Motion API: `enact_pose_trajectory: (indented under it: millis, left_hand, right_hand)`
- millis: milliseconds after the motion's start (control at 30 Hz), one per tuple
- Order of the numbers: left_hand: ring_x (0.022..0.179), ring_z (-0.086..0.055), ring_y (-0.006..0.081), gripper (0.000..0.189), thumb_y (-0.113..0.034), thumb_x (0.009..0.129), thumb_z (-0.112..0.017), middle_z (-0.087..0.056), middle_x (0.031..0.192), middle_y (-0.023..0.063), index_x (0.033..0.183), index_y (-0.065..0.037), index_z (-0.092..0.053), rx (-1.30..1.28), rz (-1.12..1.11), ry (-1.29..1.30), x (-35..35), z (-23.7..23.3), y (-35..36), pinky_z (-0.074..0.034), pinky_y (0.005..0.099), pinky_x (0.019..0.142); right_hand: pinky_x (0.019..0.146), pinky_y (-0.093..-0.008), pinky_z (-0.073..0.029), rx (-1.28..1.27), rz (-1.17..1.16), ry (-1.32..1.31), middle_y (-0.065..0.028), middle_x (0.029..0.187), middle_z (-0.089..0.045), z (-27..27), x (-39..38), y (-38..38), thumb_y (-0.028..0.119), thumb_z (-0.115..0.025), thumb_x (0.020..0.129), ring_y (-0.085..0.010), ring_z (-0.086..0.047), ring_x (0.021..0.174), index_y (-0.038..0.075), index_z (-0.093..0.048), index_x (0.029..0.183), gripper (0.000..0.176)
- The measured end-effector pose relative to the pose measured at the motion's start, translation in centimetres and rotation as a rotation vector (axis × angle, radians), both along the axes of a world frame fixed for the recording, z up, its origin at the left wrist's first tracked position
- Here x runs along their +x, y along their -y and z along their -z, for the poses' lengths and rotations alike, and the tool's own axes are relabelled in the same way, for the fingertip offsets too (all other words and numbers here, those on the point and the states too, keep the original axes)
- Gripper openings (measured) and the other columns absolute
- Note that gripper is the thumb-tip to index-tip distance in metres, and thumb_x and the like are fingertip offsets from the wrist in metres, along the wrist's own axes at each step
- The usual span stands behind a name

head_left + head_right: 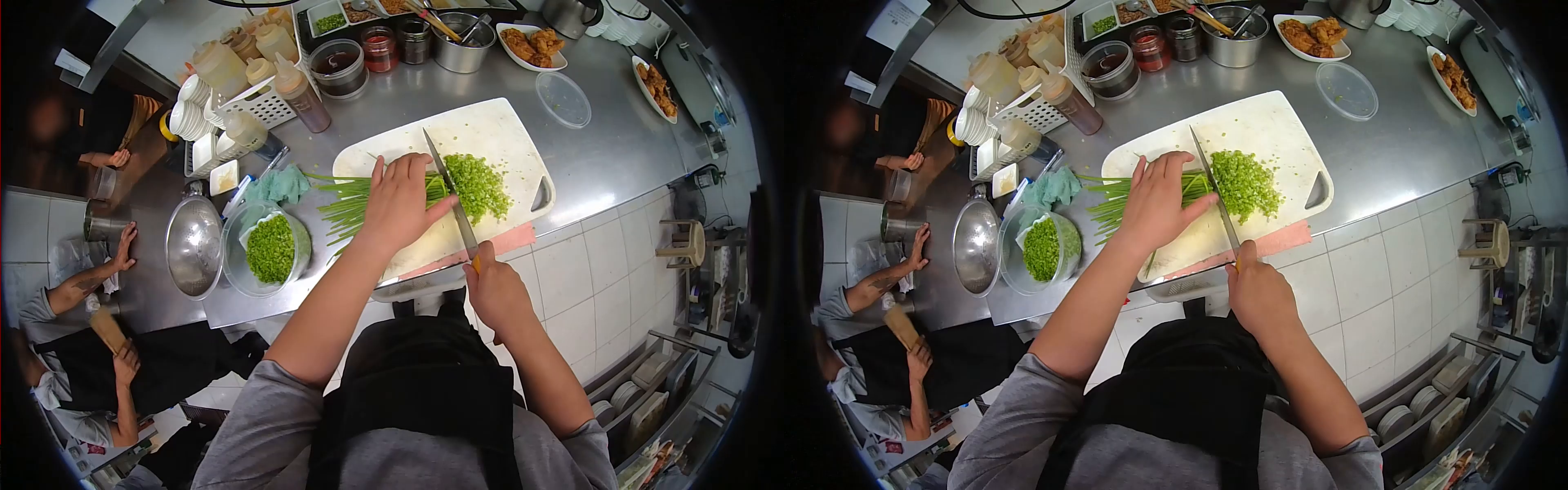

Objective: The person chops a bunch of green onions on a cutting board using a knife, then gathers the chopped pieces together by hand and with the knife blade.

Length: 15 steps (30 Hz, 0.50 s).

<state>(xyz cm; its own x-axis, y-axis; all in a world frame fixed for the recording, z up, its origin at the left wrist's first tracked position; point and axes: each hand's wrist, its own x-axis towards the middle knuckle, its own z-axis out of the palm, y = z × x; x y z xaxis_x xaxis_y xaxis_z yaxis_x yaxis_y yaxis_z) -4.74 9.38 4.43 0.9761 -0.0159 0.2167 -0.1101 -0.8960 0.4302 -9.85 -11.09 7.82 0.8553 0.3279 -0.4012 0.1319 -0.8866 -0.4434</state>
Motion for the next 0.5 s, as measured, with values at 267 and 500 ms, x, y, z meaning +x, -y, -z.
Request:
enact_pose_trajectory:
  millis: [267,500]
  left_hand:
    - [0.113,-0.053,0.0337,0.047,-0.033,0.082,-0.078,-0.055,0.115,0.0120,0.113,-0.006,-0.055,-0.066,0.011,0.163,-0.3,1.0,1.3,-0.035,0.0509,0.111]
    - [0.107,-0.054,0.0280,0.030,-0.026,0.079,-0.080,-0.056,0.111,0.0067,0.099,-0.012,-0.063,0.037,0.053,0.232,-0.8,1.3,0.4,-0.038,0.0440,0.097]
  right_hand:
    - [0.064,-0.0552,-0.054,0.024,0.010,-0.003,-0.0277,0.077,-0.068,-0.2,-0.2,0.1,0.022,-0.057,0.099,-0.0467,-0.068,0.073,0.000,-0.043,0.112,0.029]
    - [0.065,-0.0554,-0.054,0.148,0.041,-0.091,-0.0303,0.078,-0.066,-0.8,-0.1,0.9,0.023,-0.057,0.100,-0.0492,-0.066,0.073,-0.003,-0.042,0.116,0.033]
